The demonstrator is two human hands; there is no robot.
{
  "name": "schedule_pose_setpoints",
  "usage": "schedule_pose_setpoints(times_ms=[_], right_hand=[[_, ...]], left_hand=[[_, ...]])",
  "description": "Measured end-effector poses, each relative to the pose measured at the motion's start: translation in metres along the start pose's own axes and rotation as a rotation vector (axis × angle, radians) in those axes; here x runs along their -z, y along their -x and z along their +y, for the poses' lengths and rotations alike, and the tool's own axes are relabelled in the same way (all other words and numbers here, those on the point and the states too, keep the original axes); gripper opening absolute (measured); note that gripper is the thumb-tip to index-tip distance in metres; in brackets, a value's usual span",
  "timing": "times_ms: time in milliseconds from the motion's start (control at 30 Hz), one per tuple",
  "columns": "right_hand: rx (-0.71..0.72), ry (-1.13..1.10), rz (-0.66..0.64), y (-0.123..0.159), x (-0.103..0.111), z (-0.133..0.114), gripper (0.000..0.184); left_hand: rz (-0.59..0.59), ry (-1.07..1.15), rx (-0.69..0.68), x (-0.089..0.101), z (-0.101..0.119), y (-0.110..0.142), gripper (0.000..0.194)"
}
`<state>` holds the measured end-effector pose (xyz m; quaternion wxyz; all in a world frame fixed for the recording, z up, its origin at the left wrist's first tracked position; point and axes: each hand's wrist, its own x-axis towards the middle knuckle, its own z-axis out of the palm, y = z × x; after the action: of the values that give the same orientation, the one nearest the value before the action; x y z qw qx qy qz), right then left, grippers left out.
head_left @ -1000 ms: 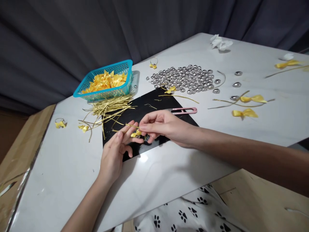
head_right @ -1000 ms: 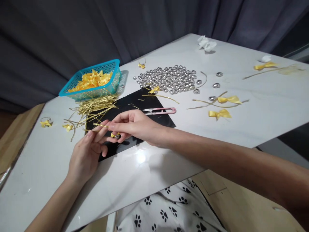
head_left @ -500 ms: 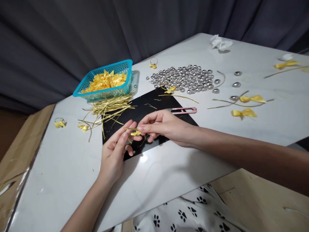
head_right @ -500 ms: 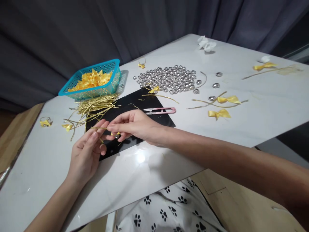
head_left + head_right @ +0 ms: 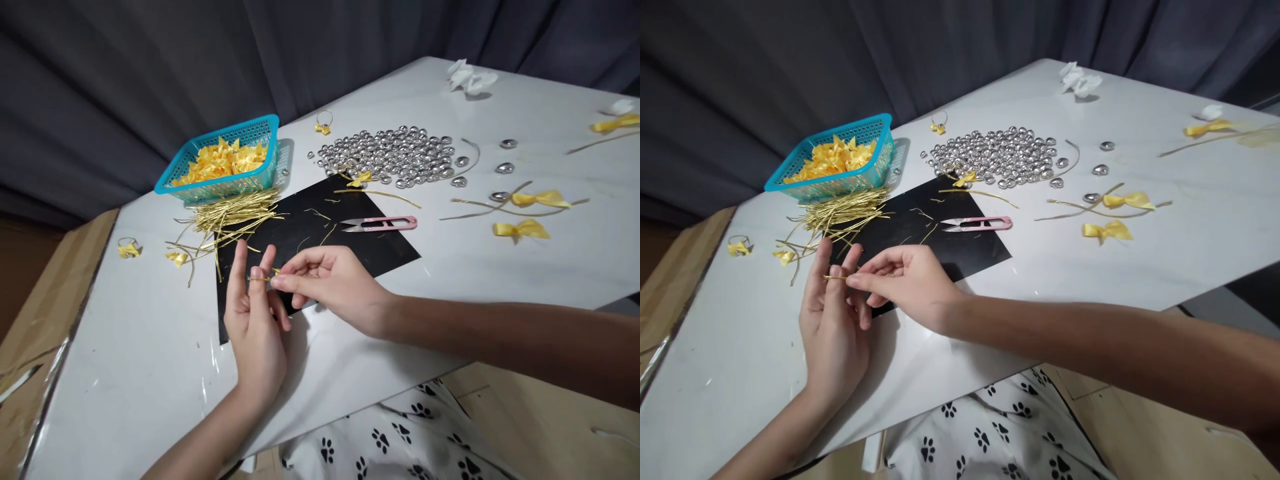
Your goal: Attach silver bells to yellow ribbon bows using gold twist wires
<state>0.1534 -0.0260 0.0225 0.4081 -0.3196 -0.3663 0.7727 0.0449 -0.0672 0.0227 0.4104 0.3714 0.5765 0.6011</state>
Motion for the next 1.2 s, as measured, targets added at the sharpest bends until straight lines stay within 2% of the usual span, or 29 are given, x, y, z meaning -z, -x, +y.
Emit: schedule_pose_setpoints(times_ms=[167,333,400,800,1000,1200], right_hand=[[-0.011,-0.062,0.107,0.0023,-0.0043,0.0052,0.026],[-0.026,-0.095,-0.072,0.0033,-0.0018,0.0044,0.024],[-0.037,-0.117,-0.103,0.0039,-0.0014,0.0027,0.022],[-0.092,-0.132,-0.07,0.0036,-0.001,0.0061,0.009],[-0.064,-0.126,-0.052,0.0038,-0.0029,0.0051,0.023],[-0.034,-0.001,-0.141,0.0004,0.002,-0.0012,0.025]], left_hand=[[0.017,-0.011,-0.058,-0.0027,-0.0026,0.0061,0.05],[0.014,-0.035,-0.107,-0.0042,-0.0033,0.0062,0.05],[0.006,-0.068,-0.14,-0.0039,-0.0047,0.0046,0.051],[0.007,-0.109,-0.209,-0.0068,-0.0083,0.0064,0.053],[-0.006,-0.108,-0.214,-0.0068,-0.0081,0.0069,0.052],[-0.062,-0.098,-0.189,-0.0028,-0.007,0.001,0.05]])
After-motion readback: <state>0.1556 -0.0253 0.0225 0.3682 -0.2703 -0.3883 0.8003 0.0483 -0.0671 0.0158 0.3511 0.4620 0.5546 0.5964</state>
